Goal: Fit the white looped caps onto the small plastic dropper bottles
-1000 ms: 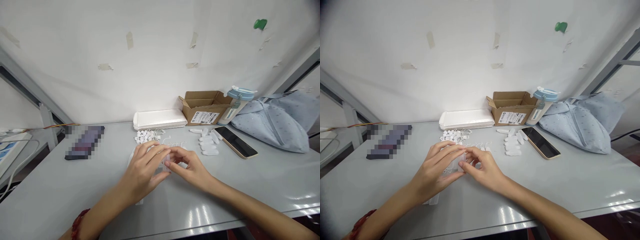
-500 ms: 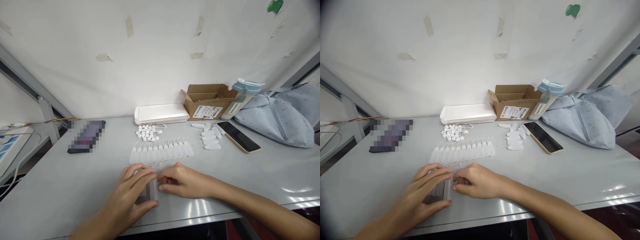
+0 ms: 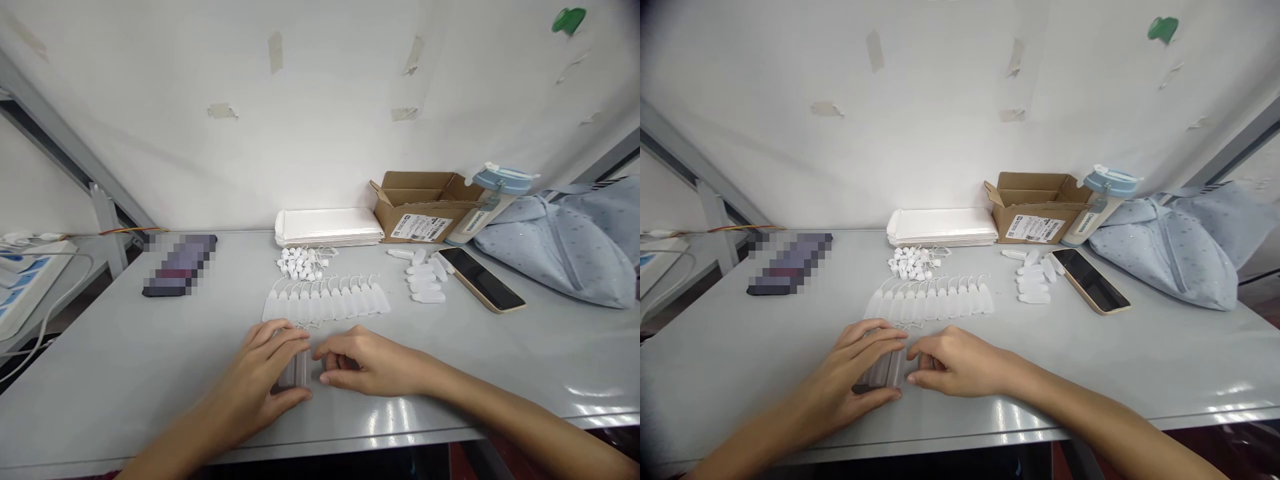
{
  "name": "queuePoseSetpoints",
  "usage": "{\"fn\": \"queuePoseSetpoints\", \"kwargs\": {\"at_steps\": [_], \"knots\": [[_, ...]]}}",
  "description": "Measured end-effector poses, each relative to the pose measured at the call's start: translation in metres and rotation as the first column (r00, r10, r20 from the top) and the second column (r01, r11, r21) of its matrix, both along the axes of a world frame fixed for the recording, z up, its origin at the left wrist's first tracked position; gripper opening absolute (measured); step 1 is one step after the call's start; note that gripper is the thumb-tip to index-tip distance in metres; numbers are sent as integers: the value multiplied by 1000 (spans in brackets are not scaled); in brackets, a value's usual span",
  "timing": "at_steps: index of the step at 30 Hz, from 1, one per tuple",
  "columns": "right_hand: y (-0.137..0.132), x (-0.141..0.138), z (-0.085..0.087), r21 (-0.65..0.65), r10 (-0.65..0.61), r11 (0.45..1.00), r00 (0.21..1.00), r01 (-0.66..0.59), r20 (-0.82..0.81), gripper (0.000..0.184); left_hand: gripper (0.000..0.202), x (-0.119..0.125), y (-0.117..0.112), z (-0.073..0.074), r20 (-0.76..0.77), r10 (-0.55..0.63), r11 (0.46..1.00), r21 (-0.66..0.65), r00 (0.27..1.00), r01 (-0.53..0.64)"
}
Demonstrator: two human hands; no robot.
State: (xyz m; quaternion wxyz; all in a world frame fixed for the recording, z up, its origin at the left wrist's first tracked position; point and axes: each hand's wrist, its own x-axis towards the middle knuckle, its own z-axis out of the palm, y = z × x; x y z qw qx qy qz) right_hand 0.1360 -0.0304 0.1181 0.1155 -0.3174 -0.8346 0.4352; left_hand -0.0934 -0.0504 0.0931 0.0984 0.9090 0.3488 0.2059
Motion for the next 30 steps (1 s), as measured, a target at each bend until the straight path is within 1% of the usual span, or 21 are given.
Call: {"fn": "queuePoseSetpoints", "kwargs": {"at_steps": [10, 16, 20, 22, 24, 26, 27, 28, 29, 30], "knots": [[1, -1, -1, 44, 8, 999, 1000, -9, 6, 26, 47, -7, 2, -1, -35, 26, 999, -35, 999, -27], [1, 0, -3, 63, 15, 998, 1000, -15, 1, 28, 43, -5, 2, 0, -36, 12, 998, -59, 999, -14], [2, 1, 1, 76, 20, 997, 1000, -18, -17, 26, 41, -1, 6, 6, -22, 20, 996, -86, 1000, -22], [5, 4, 4, 94, 3, 996, 999, 1, -33, 25, 37, 2, 13, 10, -1, 31, 996, -83, 1000, -31], [11, 9, 8, 129, -44, 990, 997, 52, -61, 24, 31, 7, 25, 16, 37, 63, 996, -65, 997, -60], [20, 19, 10, 188, -127, 971, 987, 144, -103, 23, 25, 13, 42, 23, 88, 122, 992, -53, 989, -118], [26, 25, 11, 230, -179, 952, 976, 203, -121, 22, 23, 16, 52, 27, 101, 158, 986, -65, 982, -152], [33, 32, 11, 278, -236, 924, 963, 263, -127, 22, 22, 21, 63, 31, 102, 198, 978, -84, 975, -190], [40, 40, 11, 340, -298, 884, 947, 322, -122, 22, 21, 25, 74, 35, 95, 229, 971, -94, 969, -221], [48, 48, 11, 416, -368, 831, 926, 370, -88, 22, 20, 31, 86, 39, 87, 255, 965, -85, 963, -247]]}}
